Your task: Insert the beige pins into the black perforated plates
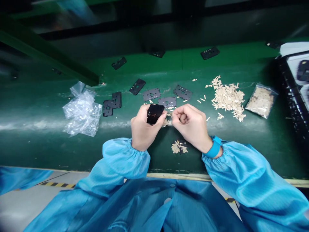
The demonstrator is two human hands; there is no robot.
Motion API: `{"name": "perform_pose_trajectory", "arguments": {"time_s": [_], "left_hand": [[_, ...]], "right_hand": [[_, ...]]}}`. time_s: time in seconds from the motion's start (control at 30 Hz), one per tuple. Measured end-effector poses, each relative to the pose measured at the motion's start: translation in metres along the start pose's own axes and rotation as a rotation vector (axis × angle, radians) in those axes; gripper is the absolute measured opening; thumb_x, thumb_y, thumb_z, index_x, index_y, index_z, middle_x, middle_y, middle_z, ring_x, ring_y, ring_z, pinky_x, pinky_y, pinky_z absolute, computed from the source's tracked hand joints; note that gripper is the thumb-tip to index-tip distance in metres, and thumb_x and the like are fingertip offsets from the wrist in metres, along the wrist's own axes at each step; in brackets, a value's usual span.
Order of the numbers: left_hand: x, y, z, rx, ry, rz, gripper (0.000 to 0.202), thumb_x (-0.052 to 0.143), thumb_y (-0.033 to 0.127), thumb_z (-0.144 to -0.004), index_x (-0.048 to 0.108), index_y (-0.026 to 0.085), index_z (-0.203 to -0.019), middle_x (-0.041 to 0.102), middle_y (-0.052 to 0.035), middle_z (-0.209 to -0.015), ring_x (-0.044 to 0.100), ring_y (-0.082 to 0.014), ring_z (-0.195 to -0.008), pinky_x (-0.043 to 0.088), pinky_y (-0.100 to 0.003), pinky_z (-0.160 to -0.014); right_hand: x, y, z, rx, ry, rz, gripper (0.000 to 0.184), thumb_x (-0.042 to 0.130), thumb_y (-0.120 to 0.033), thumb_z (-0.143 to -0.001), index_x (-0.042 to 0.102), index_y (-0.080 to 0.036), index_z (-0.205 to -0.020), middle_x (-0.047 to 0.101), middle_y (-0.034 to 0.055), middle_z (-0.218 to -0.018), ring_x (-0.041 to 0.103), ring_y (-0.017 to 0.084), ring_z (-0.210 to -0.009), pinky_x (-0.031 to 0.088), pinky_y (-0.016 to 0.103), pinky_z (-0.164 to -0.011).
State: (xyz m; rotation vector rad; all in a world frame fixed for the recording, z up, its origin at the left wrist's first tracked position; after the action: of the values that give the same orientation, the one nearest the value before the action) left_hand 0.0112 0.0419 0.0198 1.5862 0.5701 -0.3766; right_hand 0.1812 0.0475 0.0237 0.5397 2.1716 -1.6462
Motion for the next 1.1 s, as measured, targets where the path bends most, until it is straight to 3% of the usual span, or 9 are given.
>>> {"name": "perform_pose_trajectory", "arguments": {"time_s": [0.2, 0.4, 0.57, 0.73, 0.93, 1.1], "left_hand": [[0.008, -0.005, -0.005, -0.051, -0.106, 0.094, 0.023, 0.074, 0.031, -0.086, 0.064, 0.025, -0.105, 0.077, 0.0002, -0.098, 0.074, -0.0186, -0.091, 0.053, -0.029, -0.086], [0.010, -0.013, -0.010, -0.077, -0.116, 0.153, 0.021, 0.075, 0.028, -0.081, 0.063, 0.020, -0.096, 0.072, 0.0009, -0.086, 0.066, -0.0143, -0.077, 0.051, -0.026, -0.074], [-0.005, -0.019, -0.020, -0.019, -0.006, 0.128, 0.016, 0.072, 0.023, -0.082, 0.063, 0.019, -0.094, 0.069, 0.0012, -0.082, 0.062, -0.0132, -0.073, 0.049, -0.025, -0.068], [-0.001, -0.023, -0.023, 0.022, -0.122, 0.066, 0.015, 0.073, 0.028, -0.085, 0.063, 0.022, -0.095, 0.066, 0.0045, -0.072, 0.063, -0.0135, -0.066, 0.049, -0.026, -0.064], [0.004, -0.010, -0.019, 0.161, -0.221, -0.021, 0.017, 0.070, 0.019, -0.087, 0.065, 0.021, -0.103, 0.075, 0.0011, -0.096, 0.070, -0.0151, -0.088, 0.053, -0.025, -0.080], [0.010, 0.000, -0.011, 0.268, -0.258, -0.104, 0.019, 0.073, 0.024, -0.088, 0.066, 0.022, -0.105, 0.075, 0.0015, -0.098, 0.072, -0.0142, -0.088, 0.051, -0.022, -0.079]], "right_hand": [[0.004, -0.006, 0.003, -0.055, -0.055, 0.004, 0.008, 0.065, -0.020, -0.090, 0.067, -0.022, -0.083, 0.061, 0.0008, -0.071, 0.051, 0.013, -0.057, 0.043, 0.030, -0.055], [0.006, -0.009, 0.005, -0.097, -0.087, 0.020, 0.008, 0.065, -0.017, -0.089, 0.068, -0.021, -0.083, 0.060, 0.0007, -0.071, 0.051, 0.012, -0.057, 0.043, 0.028, -0.054], [0.003, 0.008, -0.002, 0.046, -0.094, -0.076, 0.005, 0.067, -0.019, -0.086, 0.068, -0.019, -0.082, 0.062, 0.0005, -0.069, 0.052, 0.012, -0.056, 0.042, 0.027, -0.052], [0.007, 0.012, -0.007, 0.046, -0.217, -0.079, 0.004, 0.067, -0.017, -0.084, 0.068, -0.017, -0.080, 0.061, -0.0001, -0.068, 0.051, 0.011, -0.055, 0.041, 0.026, -0.052], [0.010, 0.003, -0.005, -0.085, -0.311, -0.032, 0.010, 0.067, -0.009, -0.082, 0.066, -0.017, -0.076, 0.056, -0.0028, -0.065, 0.048, 0.009, -0.056, 0.040, 0.024, -0.053], [0.011, -0.003, -0.004, -0.165, -0.342, 0.027, 0.011, 0.066, -0.007, -0.082, 0.066, -0.017, -0.077, 0.053, -0.0034, -0.065, 0.048, 0.010, -0.059, 0.039, 0.024, -0.056]]}}
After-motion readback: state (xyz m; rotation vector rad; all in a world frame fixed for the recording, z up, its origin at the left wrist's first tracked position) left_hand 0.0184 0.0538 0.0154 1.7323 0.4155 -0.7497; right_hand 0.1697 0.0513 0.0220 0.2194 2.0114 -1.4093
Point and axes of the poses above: each hand's wrist, its own z-axis away from the middle knuckle, its own x-axis out of the palm, y = z × x, the point moved 8 cm from there along -z, towards the middle knuckle
